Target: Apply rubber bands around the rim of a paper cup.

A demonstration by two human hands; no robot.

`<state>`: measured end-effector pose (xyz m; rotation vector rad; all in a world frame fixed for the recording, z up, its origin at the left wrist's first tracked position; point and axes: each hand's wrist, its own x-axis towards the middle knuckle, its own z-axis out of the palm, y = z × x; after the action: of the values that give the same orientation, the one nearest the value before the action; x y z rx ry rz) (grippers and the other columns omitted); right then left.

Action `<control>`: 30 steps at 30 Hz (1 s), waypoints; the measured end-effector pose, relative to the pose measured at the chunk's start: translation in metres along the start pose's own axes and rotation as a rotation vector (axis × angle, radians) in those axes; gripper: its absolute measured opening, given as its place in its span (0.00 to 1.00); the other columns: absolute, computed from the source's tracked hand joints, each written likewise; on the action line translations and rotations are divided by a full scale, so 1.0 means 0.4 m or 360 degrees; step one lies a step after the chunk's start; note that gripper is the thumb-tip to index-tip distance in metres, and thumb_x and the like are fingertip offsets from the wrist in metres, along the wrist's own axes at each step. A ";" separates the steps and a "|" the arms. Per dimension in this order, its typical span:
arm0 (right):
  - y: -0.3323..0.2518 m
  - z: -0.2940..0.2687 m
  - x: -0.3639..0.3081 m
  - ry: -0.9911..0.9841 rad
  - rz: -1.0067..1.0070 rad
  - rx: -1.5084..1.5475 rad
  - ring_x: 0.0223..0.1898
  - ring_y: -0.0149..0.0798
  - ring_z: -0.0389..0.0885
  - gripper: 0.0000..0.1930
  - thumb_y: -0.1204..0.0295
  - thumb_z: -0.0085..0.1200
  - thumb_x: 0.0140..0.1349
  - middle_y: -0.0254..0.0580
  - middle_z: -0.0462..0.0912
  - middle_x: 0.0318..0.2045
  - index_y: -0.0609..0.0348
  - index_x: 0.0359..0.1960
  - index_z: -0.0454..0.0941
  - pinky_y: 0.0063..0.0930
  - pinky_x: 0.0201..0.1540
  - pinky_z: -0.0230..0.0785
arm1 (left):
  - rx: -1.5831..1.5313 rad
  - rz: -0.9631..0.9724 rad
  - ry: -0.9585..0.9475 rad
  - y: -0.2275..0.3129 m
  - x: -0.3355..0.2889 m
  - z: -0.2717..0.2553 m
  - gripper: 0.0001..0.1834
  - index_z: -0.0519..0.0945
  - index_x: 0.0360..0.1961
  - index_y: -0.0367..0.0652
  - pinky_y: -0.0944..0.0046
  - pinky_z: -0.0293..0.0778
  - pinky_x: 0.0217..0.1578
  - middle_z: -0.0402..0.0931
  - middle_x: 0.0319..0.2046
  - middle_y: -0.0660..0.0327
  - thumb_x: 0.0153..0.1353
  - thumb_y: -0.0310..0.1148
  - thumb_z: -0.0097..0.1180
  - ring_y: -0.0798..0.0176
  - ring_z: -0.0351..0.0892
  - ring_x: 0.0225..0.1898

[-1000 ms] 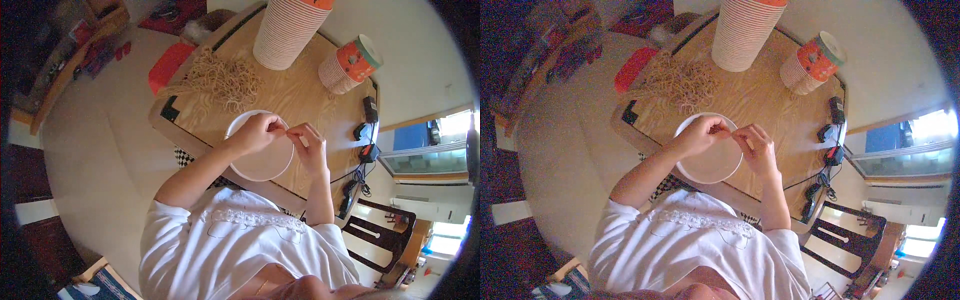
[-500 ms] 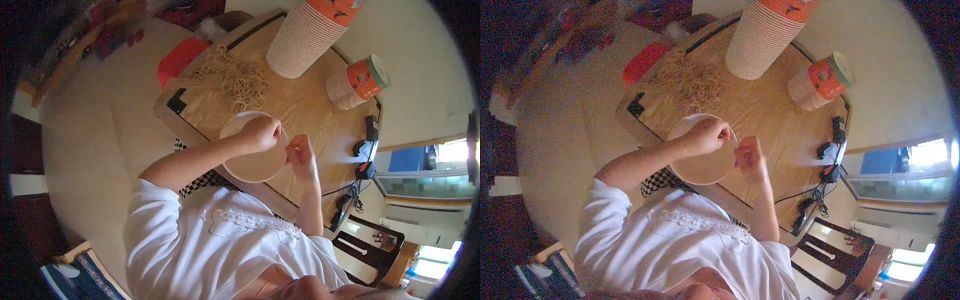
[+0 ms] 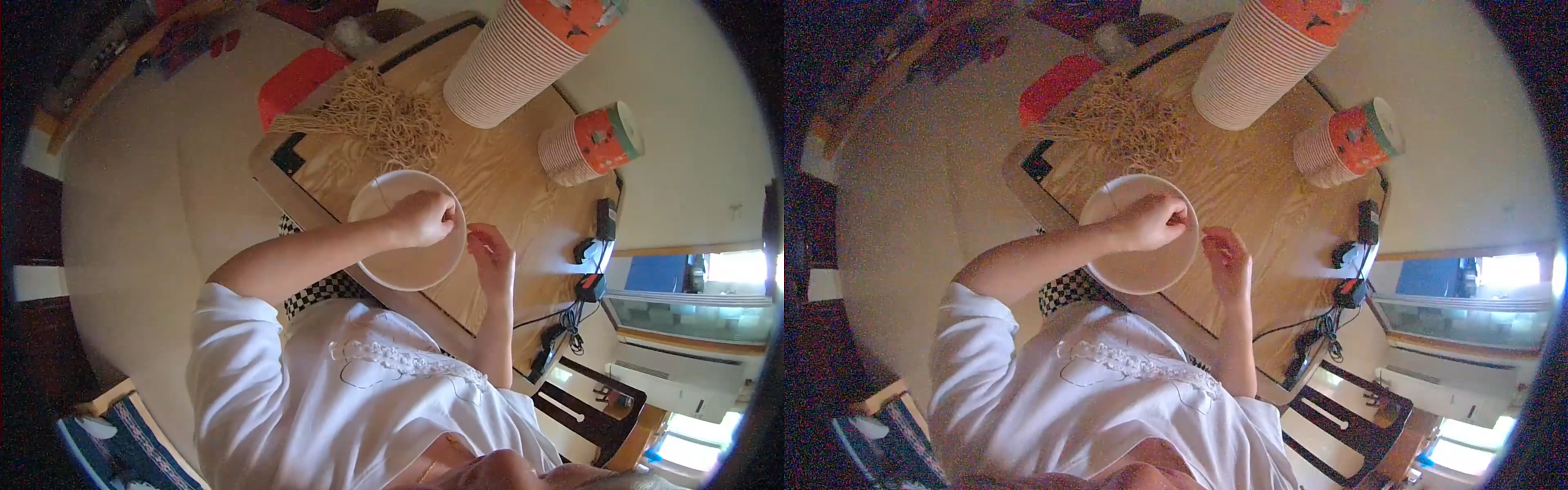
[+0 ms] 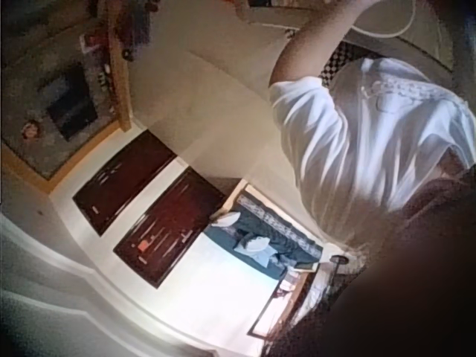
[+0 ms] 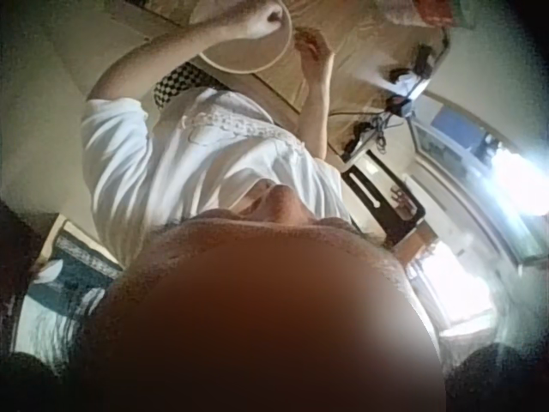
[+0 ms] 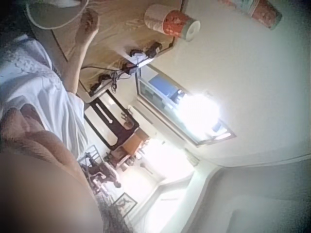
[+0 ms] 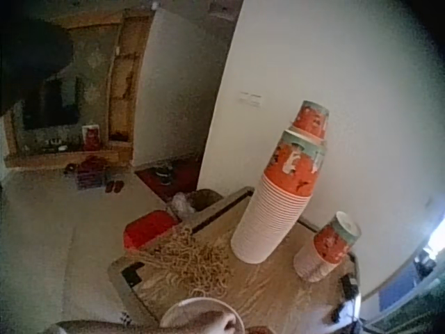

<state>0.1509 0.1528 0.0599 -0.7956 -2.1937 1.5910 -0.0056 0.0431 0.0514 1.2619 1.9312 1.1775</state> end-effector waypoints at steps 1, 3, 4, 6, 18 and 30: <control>0.005 -0.001 0.000 0.0002 -0.0001 0.0001 0.32 0.25 0.73 0.09 0.78 0.49 0.58 0.32 0.76 0.30 0.62 0.40 0.75 0.19 0.36 0.68 | 0.0001 0.0001 -0.0001 0.006 -0.002 -0.001 0.06 0.77 0.26 0.40 0.53 0.72 0.33 0.78 0.25 0.53 0.49 0.32 0.54 0.50 0.78 0.30; 0.006 -0.001 -0.004 0.0081 -0.0085 0.0030 0.34 0.26 0.74 0.10 0.80 0.51 0.56 0.32 0.77 0.31 0.62 0.40 0.75 0.18 0.38 0.68 | -0.0054 -0.0011 -0.0032 0.023 -0.006 -0.009 0.06 0.77 0.27 0.40 0.56 0.72 0.33 0.78 0.25 0.54 0.49 0.31 0.53 0.52 0.78 0.30; -0.004 -0.001 -0.006 0.0083 -0.0086 0.0032 0.34 0.26 0.74 0.10 0.80 0.51 0.56 0.32 0.77 0.31 0.62 0.40 0.75 0.18 0.38 0.68 | -0.0051 -0.0010 -0.0033 0.026 -0.008 -0.010 0.06 0.77 0.27 0.40 0.56 0.72 0.33 0.78 0.25 0.54 0.49 0.31 0.53 0.52 0.78 0.30; -0.042 0.002 -0.015 0.0216 -0.0384 -0.0111 0.33 0.29 0.75 0.10 0.81 0.58 0.50 0.35 0.78 0.31 0.61 0.35 0.77 0.20 0.36 0.68 | -0.0236 0.0028 -0.0038 0.029 -0.013 -0.013 0.05 0.78 0.28 0.40 0.59 0.72 0.33 0.78 0.25 0.55 0.50 0.29 0.54 0.56 0.79 0.30; -0.082 0.019 -0.018 0.0176 -0.0609 -0.0205 0.31 0.34 0.77 0.06 0.81 0.59 0.48 0.40 0.78 0.28 0.62 0.29 0.77 0.24 0.35 0.70 | -0.0723 -0.0014 -0.0131 0.036 -0.033 -0.010 0.04 0.78 0.28 0.37 0.68 0.71 0.33 0.78 0.25 0.60 0.52 0.26 0.56 0.69 0.76 0.28; -0.085 0.020 -0.018 0.0084 -0.0762 -0.0510 0.27 0.34 0.73 0.01 0.81 0.50 0.56 0.41 0.75 0.24 0.64 0.29 0.74 0.23 0.32 0.65 | -0.0489 0.0102 0.0016 0.088 -0.059 -0.040 0.03 0.78 0.26 0.39 0.66 0.70 0.28 0.76 0.20 0.59 0.51 0.27 0.57 0.66 0.74 0.23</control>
<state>0.1436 0.1348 0.0898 -0.3389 -2.3977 0.9961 0.0066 0.0219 0.0897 1.1601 1.6485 1.4508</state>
